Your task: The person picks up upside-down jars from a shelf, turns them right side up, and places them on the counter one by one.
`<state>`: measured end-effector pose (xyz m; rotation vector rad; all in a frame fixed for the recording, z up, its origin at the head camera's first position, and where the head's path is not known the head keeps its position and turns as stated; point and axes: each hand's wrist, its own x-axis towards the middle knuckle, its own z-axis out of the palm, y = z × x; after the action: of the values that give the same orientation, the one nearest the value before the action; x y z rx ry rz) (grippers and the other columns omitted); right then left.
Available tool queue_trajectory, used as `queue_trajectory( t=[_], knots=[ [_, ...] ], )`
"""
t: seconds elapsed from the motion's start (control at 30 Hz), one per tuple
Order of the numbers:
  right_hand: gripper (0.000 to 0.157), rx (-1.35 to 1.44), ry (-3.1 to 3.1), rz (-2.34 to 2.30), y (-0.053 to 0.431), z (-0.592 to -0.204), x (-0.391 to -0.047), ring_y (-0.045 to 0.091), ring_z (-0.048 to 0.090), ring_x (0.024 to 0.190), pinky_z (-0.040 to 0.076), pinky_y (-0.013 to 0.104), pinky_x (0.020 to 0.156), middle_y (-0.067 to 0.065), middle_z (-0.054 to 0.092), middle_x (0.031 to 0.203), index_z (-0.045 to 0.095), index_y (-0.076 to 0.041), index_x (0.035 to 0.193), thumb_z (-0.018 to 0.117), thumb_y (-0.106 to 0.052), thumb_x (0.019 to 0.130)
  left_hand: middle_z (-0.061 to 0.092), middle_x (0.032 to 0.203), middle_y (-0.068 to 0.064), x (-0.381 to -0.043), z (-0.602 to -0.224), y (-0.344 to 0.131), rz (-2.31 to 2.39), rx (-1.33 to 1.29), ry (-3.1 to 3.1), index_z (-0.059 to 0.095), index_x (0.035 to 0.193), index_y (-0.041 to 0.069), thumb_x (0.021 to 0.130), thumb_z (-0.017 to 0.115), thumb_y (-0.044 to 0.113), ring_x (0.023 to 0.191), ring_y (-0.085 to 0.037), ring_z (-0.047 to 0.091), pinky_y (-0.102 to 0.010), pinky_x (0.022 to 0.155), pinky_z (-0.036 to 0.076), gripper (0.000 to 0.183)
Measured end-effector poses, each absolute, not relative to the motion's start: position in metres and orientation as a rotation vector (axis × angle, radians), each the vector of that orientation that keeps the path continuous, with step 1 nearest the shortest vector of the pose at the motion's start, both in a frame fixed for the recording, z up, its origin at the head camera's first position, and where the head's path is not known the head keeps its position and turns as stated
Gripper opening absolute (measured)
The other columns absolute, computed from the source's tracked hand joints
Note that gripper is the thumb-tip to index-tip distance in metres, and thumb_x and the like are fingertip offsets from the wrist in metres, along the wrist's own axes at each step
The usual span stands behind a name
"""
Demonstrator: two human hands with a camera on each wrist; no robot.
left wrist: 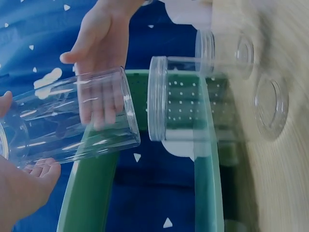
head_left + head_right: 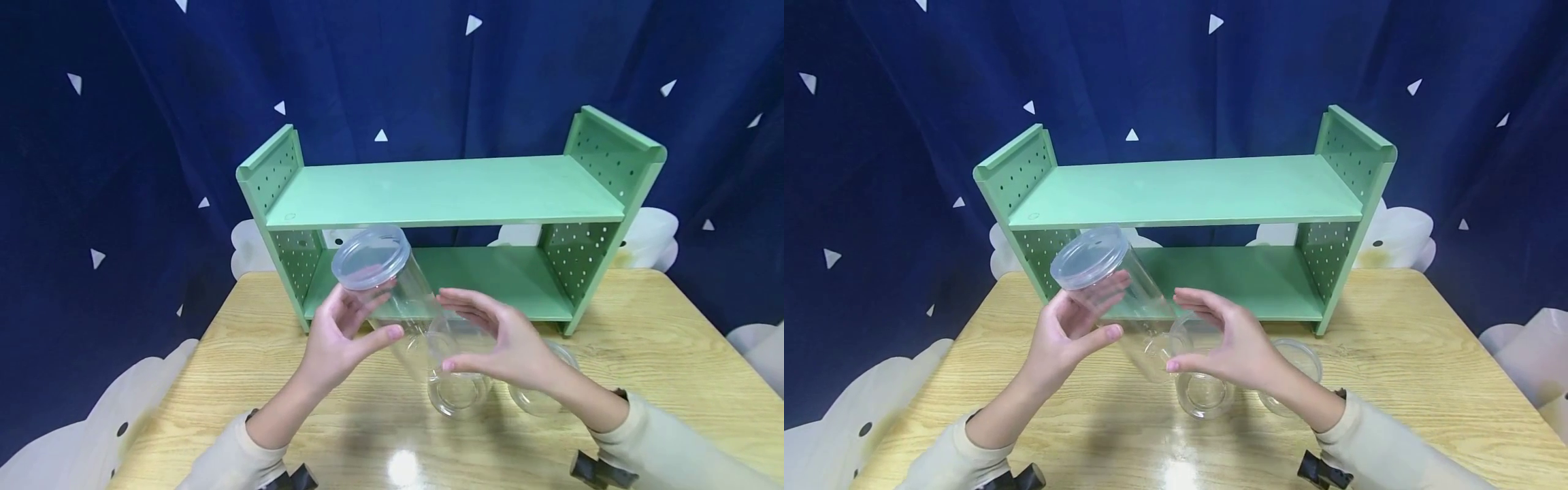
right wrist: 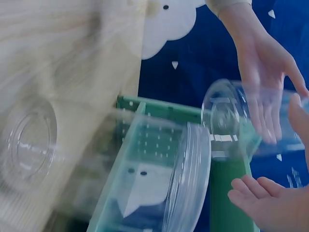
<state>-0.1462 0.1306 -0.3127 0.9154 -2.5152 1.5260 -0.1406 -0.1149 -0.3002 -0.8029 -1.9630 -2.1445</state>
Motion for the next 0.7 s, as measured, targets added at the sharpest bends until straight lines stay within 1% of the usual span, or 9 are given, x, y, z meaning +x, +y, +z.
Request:
queue_trajectory(
  t=[0.1, 0.2, 0.27, 0.3, 0.4, 0.47, 0.57, 0.63, 0.7],
  knots=[
    [0.077, 0.879, -2.490, 1.561, 0.143, -0.313, -0.148, 0.022, 0.053, 0.129, 0.039, 0.010, 0.106, 0.016, 0.054, 0.139, 0.046, -0.006, 0.139, 0.082, -0.015, 0.072, 0.045, 0.141, -0.026, -0.141, -0.301, -0.122, -2.106, -0.766, -1.978, 0.034, 0.143, -0.004, 0.073, 0.081, 0.006, 0.120, -0.003, 0.058, -0.023, 0.108, 0.044, 0.085],
    [0.069, 0.811, -2.460, 1.572, 0.159, -0.312, -0.150, 0.006, 0.056, 0.124, 0.042, 0.008, 0.103, 0.015, 0.056, 0.137, 0.047, -0.004, 0.138, 0.078, -0.008, 0.077, 0.048, 0.140, -0.025, -0.143, -0.303, -0.129, -2.047, -0.711, -2.017, 0.036, 0.142, -0.003, 0.071, 0.078, -0.003, 0.118, -0.001, 0.059, -0.022, 0.108, 0.044, 0.082],
    [0.064, 0.751, -2.444, 1.564, 0.171, -0.312, -0.152, -0.005, 0.056, 0.119, 0.045, 0.008, 0.100, 0.006, 0.059, 0.134, 0.048, -0.002, 0.136, 0.075, -0.005, 0.079, 0.048, 0.140, -0.023, -0.144, -0.306, -0.133, -2.006, -0.678, -2.045, 0.037, 0.141, -0.003, 0.070, 0.077, -0.008, 0.119, 0.000, 0.058, -0.021, 0.108, 0.043, 0.082],
    [0.061, 0.727, -2.428, 1.554, 0.177, -0.312, -0.153, -0.007, 0.056, 0.117, 0.046, 0.009, 0.099, 0.001, 0.061, 0.132, 0.048, 0.000, 0.135, 0.074, -0.003, 0.080, 0.049, 0.140, -0.023, -0.144, -0.307, -0.134, -1.986, -0.661, -2.061, 0.038, 0.141, -0.003, 0.069, 0.077, -0.009, 0.120, 0.000, 0.057, -0.020, 0.109, 0.043, 0.082],
    [0.055, 0.638, -2.398, 1.495, 0.195, -0.312, -0.155, -0.010, 0.058, 0.112, 0.047, 0.006, 0.096, -0.018, 0.061, 0.124, 0.050, 0.001, 0.133, 0.071, 0.001, 0.082, 0.050, 0.141, -0.019, -0.147, -0.313, -0.139, -1.928, -0.608, -2.112, 0.039, 0.140, -0.001, 0.068, 0.077, -0.010, 0.123, 0.001, 0.054, -0.019, 0.109, 0.042, 0.082],
    [0.052, 0.577, -2.379, 1.435, 0.208, -0.313, -0.156, -0.011, 0.058, 0.110, 0.046, 0.004, 0.095, -0.026, 0.059, 0.120, 0.052, 0.001, 0.132, 0.070, 0.002, 0.083, 0.050, 0.142, -0.017, -0.149, -0.318, -0.142, -1.901, -0.578, -2.143, 0.040, 0.140, 0.000, 0.068, 0.078, -0.009, 0.126, -0.002, 0.052, -0.019, 0.109, 0.041, 0.082],
    [0.047, 0.477, -2.316, 1.412, 0.226, -0.314, -0.159, -0.011, 0.059, 0.107, 0.046, 0.001, 0.092, -0.025, 0.061, 0.116, 0.055, -0.001, 0.129, 0.068, 0.004, 0.083, 0.051, 0.141, -0.014, -0.153, -0.327, -0.145, -1.866, -0.545, -2.188, 0.041, 0.140, 0.002, 0.067, 0.079, -0.007, 0.131, -0.011, 0.051, -0.017, 0.110, 0.039, 0.082],
    [0.043, 0.419, -2.236, 1.477, 0.238, -0.315, -0.161, -0.010, 0.061, 0.104, 0.047, 0.001, 0.090, -0.023, 0.064, 0.113, 0.058, -0.004, 0.125, 0.067, 0.006, 0.084, 0.052, 0.141, -0.013, -0.156, -0.334, -0.147, -1.849, -0.535, -2.210, 0.042, 0.139, 0.003, 0.067, 0.080, -0.005, 0.132, -0.018, 0.050, -0.017, 0.110, 0.039, 0.082],
    [0.040, 0.362, -2.133, 1.555, 0.248, -0.315, -0.163, -0.008, 0.064, 0.100, 0.048, 0.001, 0.087, -0.020, 0.067, 0.109, 0.062, -0.007, 0.120, 0.066, 0.009, 0.083, 0.053, 0.140, -0.013, -0.159, -0.341, -0.149, -1.830, -0.519, -2.240, 0.043, 0.139, 0.004, 0.067, 0.081, -0.002, 0.133, -0.022, 0.049, -0.019, 0.111, 0.040, 0.082]
  ],
)
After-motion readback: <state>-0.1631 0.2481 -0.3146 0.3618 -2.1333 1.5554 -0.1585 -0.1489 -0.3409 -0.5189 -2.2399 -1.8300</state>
